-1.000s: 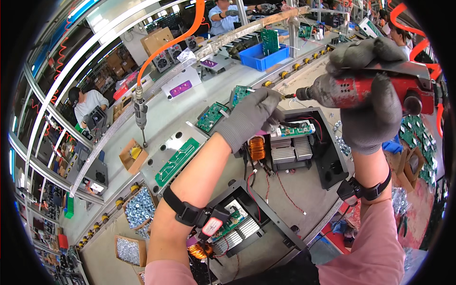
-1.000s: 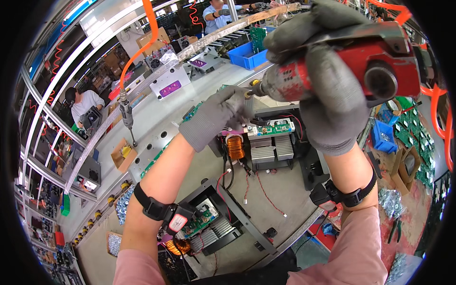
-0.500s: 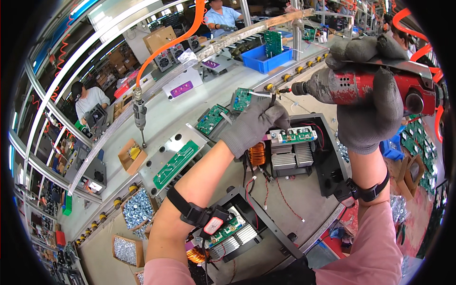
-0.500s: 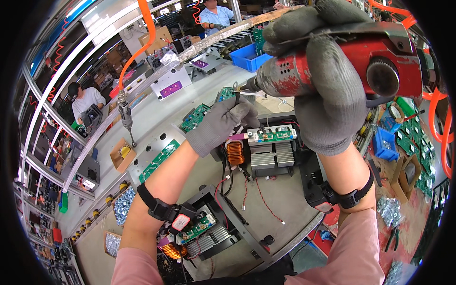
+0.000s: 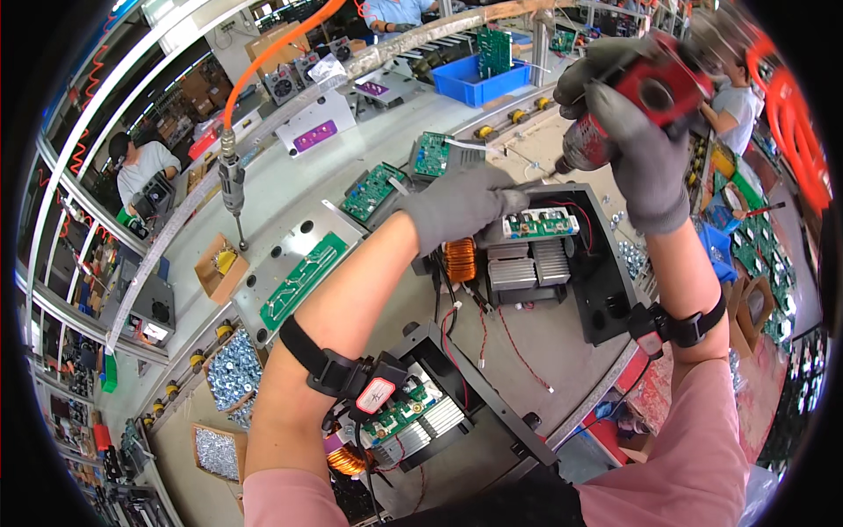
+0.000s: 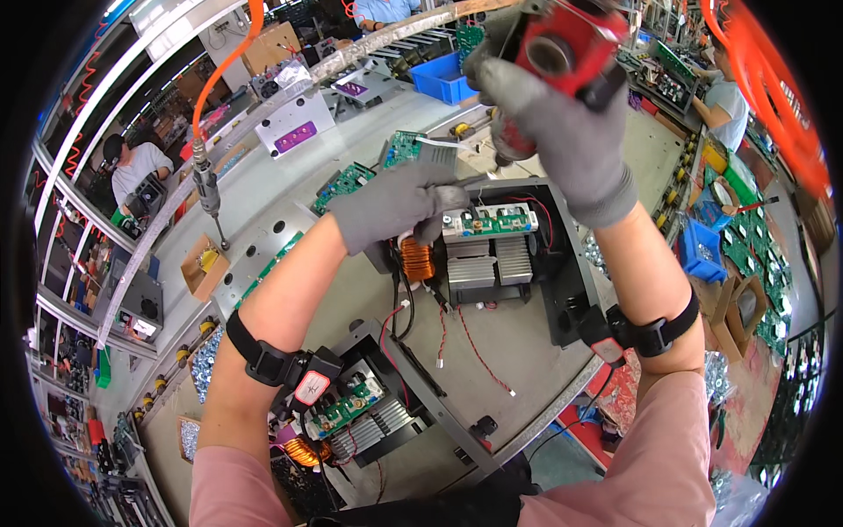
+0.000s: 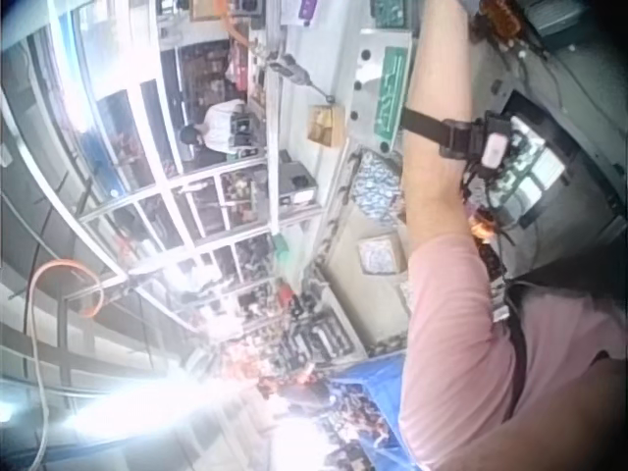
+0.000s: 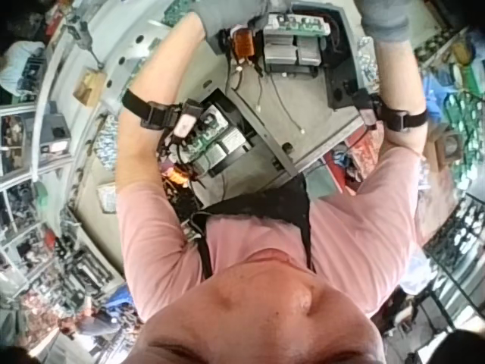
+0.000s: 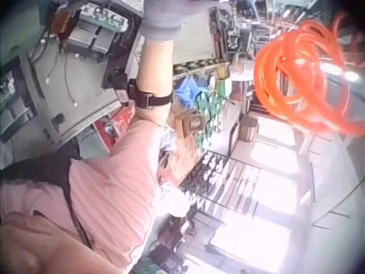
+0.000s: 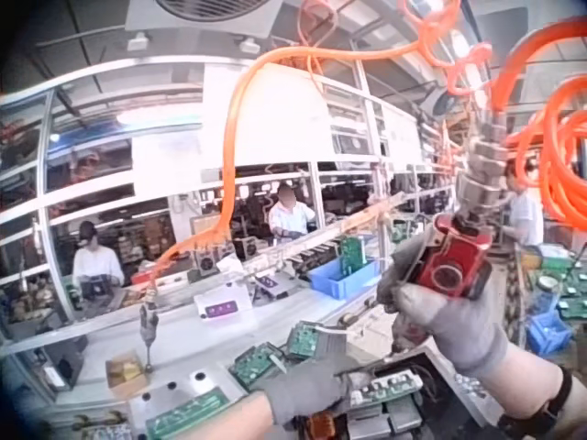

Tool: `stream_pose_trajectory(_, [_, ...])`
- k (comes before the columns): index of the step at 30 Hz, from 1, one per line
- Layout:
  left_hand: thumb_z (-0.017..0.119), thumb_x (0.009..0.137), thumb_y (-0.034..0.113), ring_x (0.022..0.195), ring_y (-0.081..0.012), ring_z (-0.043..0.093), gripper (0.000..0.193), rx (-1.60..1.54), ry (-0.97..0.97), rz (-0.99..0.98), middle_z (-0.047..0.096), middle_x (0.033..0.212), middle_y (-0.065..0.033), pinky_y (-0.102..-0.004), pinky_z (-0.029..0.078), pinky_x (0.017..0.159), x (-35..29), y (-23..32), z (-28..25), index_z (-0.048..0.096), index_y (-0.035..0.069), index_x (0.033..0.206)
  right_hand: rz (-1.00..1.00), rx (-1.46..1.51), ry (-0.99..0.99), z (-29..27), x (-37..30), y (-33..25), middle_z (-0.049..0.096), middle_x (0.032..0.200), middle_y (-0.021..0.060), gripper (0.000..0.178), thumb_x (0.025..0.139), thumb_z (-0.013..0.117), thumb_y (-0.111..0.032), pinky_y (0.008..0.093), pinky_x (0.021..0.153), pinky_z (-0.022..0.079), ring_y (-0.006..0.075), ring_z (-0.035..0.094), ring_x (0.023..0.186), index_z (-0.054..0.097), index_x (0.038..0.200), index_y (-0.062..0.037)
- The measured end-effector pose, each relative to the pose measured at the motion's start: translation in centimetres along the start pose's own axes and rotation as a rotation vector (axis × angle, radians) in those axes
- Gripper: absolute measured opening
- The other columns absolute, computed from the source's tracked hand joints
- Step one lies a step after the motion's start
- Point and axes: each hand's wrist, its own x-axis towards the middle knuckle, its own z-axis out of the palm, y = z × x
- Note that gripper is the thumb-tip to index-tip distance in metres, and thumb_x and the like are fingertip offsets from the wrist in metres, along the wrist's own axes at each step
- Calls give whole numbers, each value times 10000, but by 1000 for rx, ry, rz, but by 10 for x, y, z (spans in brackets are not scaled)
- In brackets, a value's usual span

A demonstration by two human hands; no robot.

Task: Assemble internal components and circuit boards into a power inverter unit using an electric screwdriver.

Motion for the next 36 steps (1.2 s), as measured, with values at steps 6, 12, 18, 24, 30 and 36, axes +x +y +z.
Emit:
stream_pose_trajectory(6, [616, 865, 399, 979, -266, 628, 299, 516, 105, 8, 666, 1028, -110, -414, 487, 817, 28, 8, 21, 693, 143, 1000, 414, -20, 27, -28, -8, 27, 658, 821, 92, 192, 862, 609, -139, 288, 652, 534, 156, 643, 735, 605, 975, 16])
stream_pose_trajectory(12, [644, 792, 525, 978, -266, 607, 385, 827, 331, 24, 604, 957, -85, -394, 497, 814, 28, 9, 29, 735, 217, 1003, 498, -44, 107, -41, -14, 42, 660, 822, 98, 224, 861, 584, -197, 299, 650, 535, 164, 638, 718, 618, 923, 15])
stream_pose_trajectory(18, [636, 786, 551, 962, -249, 617, 385, 830, 292, -34, 594, 944, -79, -394, 507, 790, 33, 12, 29, 745, 238, 982, 464, -16, 165, -40, -17, 42, 673, 828, 113, 255, 859, 596, -211, 321, 689, 557, 181, 663, 746, 634, 966, 18])
stream_pose_trajectory(24, [619, 816, 527, 939, -252, 643, 382, 879, 199, -109, 633, 956, -65, -401, 524, 743, 39, 17, 38, 743, 188, 940, 549, -83, 81, -38, -20, 39, 665, 807, 87, 229, 858, 601, -210, 296, 662, 536, 160, 645, 705, 646, 880, 14])
stream_pose_trajectory(30, [625, 831, 480, 934, -236, 650, 338, 1025, 218, -75, 643, 955, -47, -390, 535, 753, 38, 21, 48, 731, 170, 915, 605, 34, 249, -37, -39, 42, 671, 861, 106, 263, 853, 614, -216, 311, 695, 536, 175, 651, 761, 640, 949, 28])
stream_pose_trajectory(36, [596, 827, 539, 938, -221, 642, 395, 903, 244, -122, 618, 945, -29, -385, 529, 744, 40, 16, 31, 715, 174, 921, 507, -18, 158, -60, -23, 43, 653, 934, 102, 312, 925, 529, -274, 309, 752, 511, 191, 630, 845, 598, 1070, -7])
